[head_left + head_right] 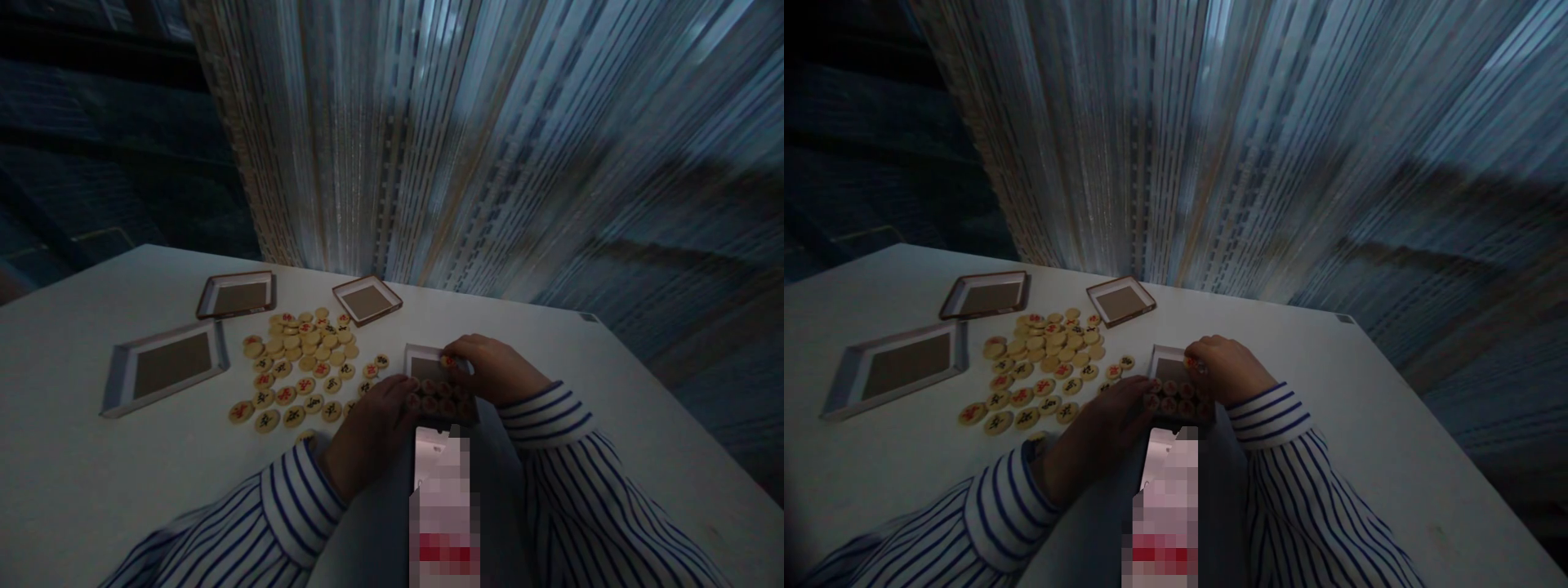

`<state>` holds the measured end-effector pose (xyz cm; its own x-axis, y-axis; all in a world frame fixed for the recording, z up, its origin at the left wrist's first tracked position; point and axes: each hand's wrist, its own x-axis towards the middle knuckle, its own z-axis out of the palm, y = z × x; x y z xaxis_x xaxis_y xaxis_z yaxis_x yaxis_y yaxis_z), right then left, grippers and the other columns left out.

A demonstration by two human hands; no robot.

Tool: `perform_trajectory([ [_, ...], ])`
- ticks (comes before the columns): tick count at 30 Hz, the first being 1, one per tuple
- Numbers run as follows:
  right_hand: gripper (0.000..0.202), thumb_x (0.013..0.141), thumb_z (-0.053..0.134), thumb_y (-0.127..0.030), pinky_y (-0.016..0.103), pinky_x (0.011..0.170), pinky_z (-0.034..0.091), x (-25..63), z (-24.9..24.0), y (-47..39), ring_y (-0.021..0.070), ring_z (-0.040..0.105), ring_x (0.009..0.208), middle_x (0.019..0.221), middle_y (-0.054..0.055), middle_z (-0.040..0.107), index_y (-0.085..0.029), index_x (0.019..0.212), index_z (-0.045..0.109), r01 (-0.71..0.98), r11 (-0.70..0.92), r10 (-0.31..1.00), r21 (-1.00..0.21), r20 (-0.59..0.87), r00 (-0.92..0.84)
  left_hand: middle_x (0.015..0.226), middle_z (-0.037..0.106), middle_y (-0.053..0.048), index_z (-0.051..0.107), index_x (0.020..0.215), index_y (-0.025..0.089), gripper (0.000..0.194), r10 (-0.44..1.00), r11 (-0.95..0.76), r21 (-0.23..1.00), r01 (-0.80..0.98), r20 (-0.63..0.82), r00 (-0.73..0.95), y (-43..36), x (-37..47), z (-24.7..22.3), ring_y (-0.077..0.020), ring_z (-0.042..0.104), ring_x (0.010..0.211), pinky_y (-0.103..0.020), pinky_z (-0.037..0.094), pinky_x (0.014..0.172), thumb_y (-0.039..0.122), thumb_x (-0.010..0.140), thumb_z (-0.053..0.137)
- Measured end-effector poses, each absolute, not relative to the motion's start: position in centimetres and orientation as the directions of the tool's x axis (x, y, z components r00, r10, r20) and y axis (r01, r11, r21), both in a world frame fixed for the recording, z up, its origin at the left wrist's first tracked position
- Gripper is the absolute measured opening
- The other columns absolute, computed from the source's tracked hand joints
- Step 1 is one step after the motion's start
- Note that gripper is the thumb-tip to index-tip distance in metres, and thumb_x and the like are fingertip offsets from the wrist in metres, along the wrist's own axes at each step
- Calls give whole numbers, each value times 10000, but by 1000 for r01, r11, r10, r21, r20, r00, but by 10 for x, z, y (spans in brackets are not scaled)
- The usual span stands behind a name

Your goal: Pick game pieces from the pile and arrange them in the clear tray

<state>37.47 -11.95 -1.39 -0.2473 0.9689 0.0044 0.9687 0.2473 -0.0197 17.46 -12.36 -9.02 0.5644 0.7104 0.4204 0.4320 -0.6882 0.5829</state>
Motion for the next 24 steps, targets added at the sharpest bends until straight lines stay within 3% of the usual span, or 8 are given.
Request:
perform_trajectory([
  [24, 274, 868, 418, -289, 268, 724, 406, 370, -19, -113, 187, 597, 872, 930, 64, 679, -200, 954, 663, 950, 302, 947, 77, -140, -289, 1124, 599, -99, 517, 1131, 174, 298, 723, -671, 598, 439, 396, 566, -123, 174, -88, -213, 558, 1050, -391, 477, 891, 192, 835, 486],
])
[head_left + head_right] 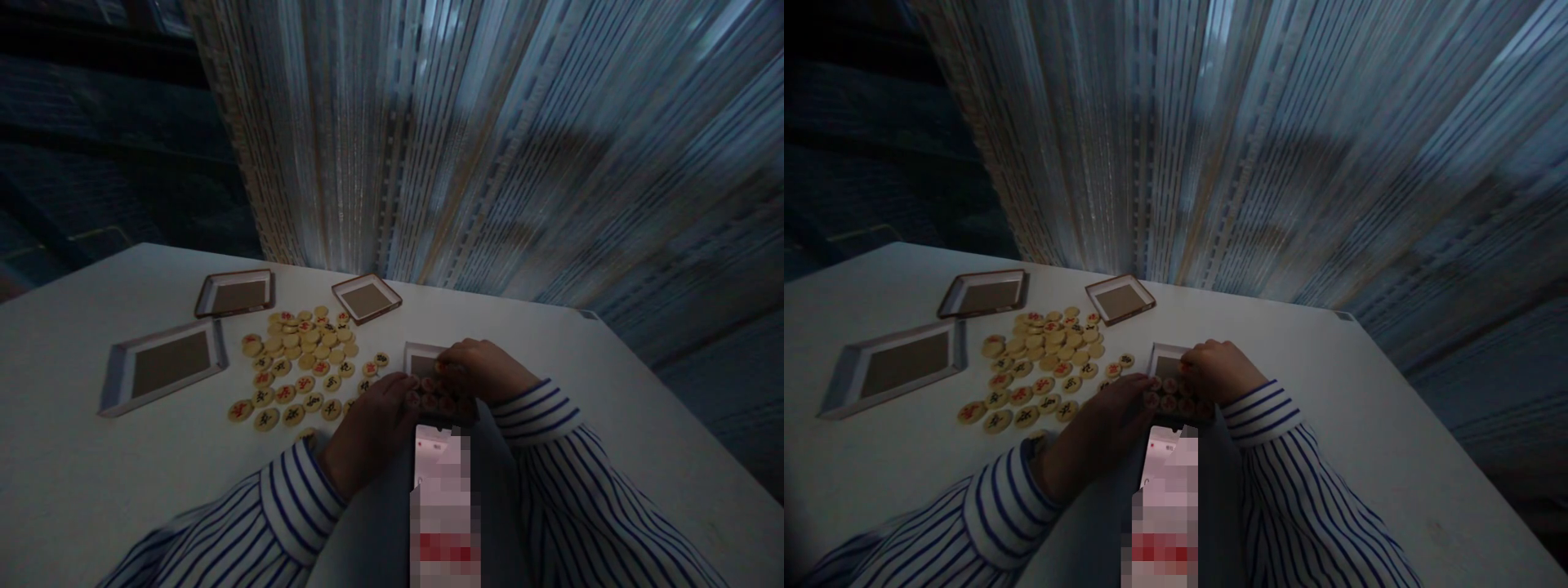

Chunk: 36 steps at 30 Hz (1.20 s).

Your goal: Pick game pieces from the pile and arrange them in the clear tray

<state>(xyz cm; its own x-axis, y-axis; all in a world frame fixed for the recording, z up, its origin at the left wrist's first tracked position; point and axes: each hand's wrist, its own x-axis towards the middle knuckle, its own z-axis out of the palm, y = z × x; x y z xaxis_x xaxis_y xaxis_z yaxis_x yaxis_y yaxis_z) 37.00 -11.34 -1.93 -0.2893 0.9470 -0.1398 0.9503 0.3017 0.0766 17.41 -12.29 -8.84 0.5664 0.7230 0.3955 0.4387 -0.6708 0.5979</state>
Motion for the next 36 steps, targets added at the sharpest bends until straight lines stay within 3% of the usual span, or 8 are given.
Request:
perform_trajectory([
  [36, 266, 883, 402, -298, 267, 679, 398, 377, -28, -109, 181, 596, 879, 945, 50, 676, -229, 905, 658, 939, 323, 933, 122, -205, -295, 1104, 604, -92, 526, 1103, 177, 254, 702, -699, 568, 435, 428, 570, -122, 175, -87, -202, 571, 1034, -382, 487, 886, 179, 880, 405],
])
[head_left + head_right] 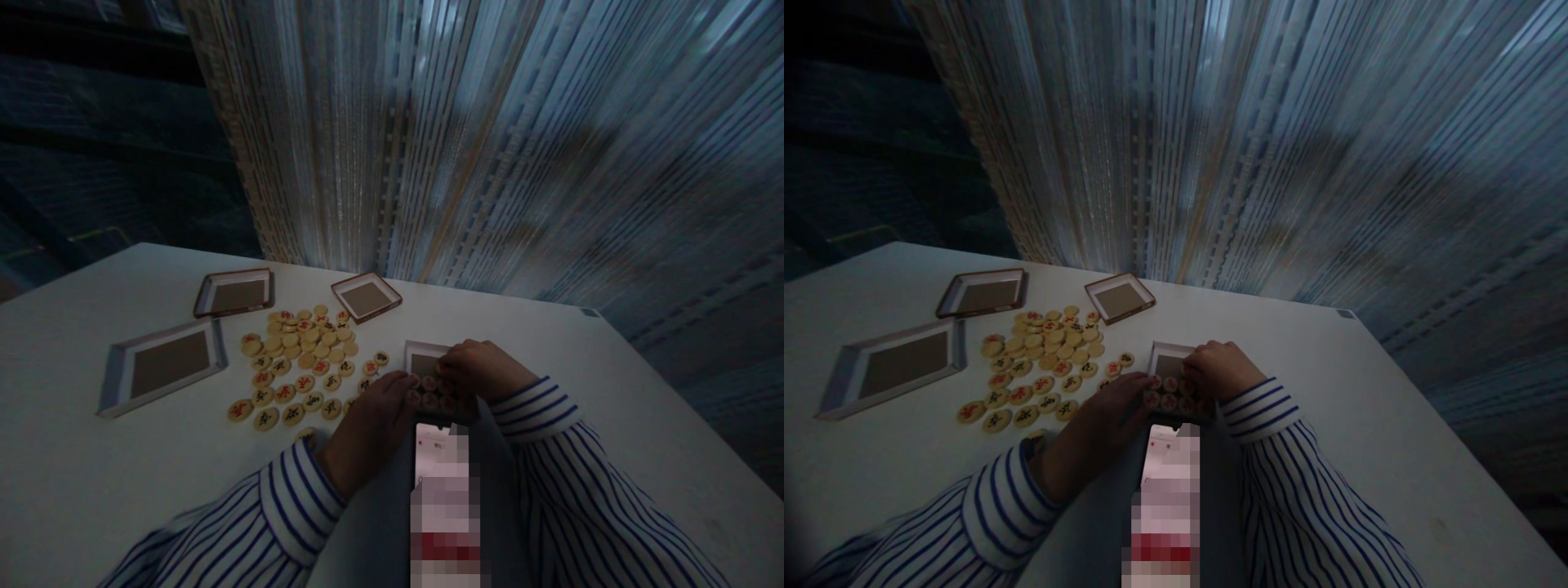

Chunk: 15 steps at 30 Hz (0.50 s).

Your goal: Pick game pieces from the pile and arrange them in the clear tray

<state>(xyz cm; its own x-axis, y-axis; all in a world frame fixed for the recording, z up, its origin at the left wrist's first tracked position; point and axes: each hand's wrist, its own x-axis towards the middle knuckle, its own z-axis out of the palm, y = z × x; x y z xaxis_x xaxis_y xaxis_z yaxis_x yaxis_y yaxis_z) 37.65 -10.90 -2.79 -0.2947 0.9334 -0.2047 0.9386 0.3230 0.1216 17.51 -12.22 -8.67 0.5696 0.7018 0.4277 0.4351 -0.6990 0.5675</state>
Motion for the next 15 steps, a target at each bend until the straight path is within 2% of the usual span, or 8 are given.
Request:
perform_trajectory([
  [15, 244, 866, 410, -252, 275, 663, 413, 376, -24, -112, 195, 603, 886, 960, 49, 679, -243, 925, 647, 927, 345, 923, 147, -233, -306, 1093, 613, -102, 535, 1102, 154, 270, 713, -685, 581, 439, 413, 566, -123, 175, -82, -203, 578, 1023, -381, 498, 870, 176, 875, 390],
])
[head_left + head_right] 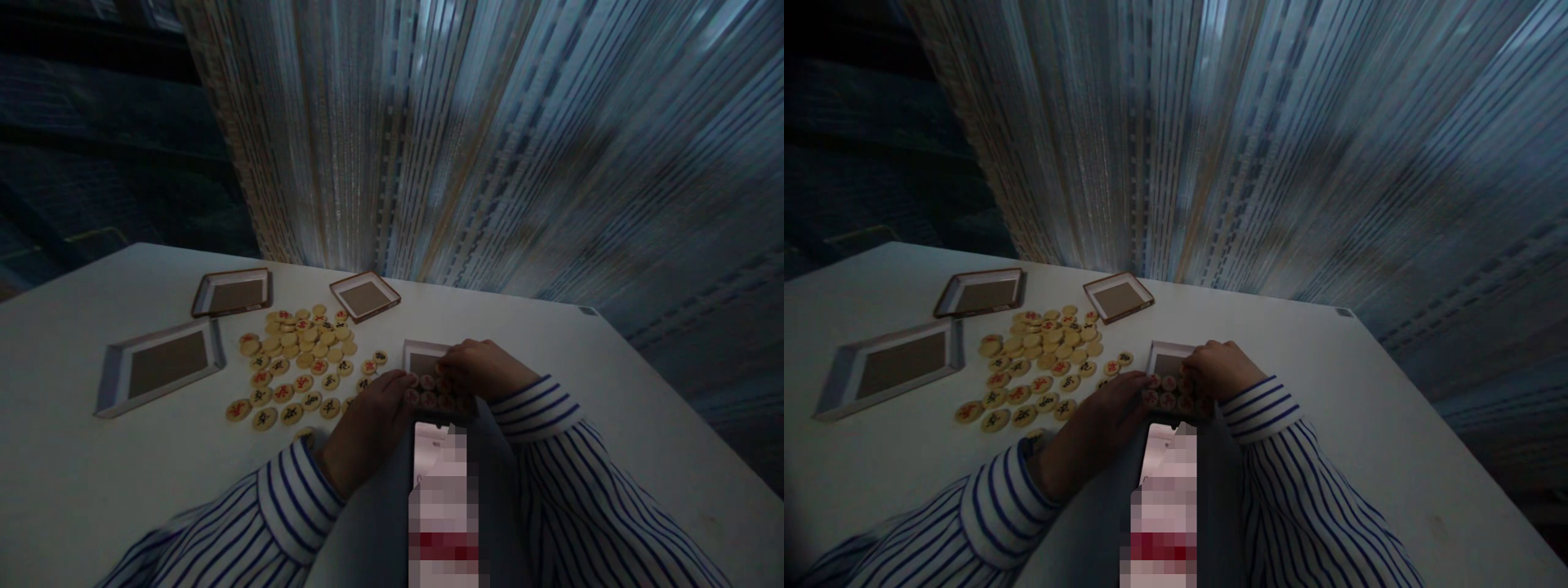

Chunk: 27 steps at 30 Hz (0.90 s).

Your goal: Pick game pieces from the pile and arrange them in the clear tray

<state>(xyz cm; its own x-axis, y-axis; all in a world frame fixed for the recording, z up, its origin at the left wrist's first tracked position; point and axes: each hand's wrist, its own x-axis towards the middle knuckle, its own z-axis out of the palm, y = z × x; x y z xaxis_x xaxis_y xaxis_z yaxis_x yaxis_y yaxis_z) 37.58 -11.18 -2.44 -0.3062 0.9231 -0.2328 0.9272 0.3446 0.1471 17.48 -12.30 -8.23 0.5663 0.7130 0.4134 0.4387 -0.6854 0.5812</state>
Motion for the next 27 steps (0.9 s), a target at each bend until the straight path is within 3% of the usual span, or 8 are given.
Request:
perform_trajectory([
  [10, 257, 844, 425, -219, 292, 698, 432, 377, -26, -112, 205, 595, 920, 986, 50, 675, -250, 968, 649, 925, 354, 921, 139, -225, -319, 1097, 607, -96, 530, 1098, 168, 259, 710, -687, 584, 432, 414, 570, -123, 175, -85, -203, 574, 1023, -380, 494, 873, 183, 878, 394],
  [21, 222, 822, 433, -216, 298, 655, 423, 377, -25, -113, 211, 597, 878, 930, 51, 681, -226, 891, 644, 916, 373, 914, 147, -227, -336, 1094, 605, -102, 525, 1106, 156, 265, 707, -686, 591, 425, 402, 582, -122, 174, -85, -205, 566, 1031, -381, 489, 878, 164, 859, 431],
  [27, 245, 827, 440, -216, 296, 702, 423, 376, -22, -113, 205, 591, 913, 967, 48, 677, -239, 961, 643, 927, 350, 921, 135, -229, -315, 1092, 609, -102, 534, 1094, 156, 259, 706, -685, 594, 421, 403, 582, -122, 174, -84, -202, 575, 1017, -376, 492, 872, 177, 875, 398],
])
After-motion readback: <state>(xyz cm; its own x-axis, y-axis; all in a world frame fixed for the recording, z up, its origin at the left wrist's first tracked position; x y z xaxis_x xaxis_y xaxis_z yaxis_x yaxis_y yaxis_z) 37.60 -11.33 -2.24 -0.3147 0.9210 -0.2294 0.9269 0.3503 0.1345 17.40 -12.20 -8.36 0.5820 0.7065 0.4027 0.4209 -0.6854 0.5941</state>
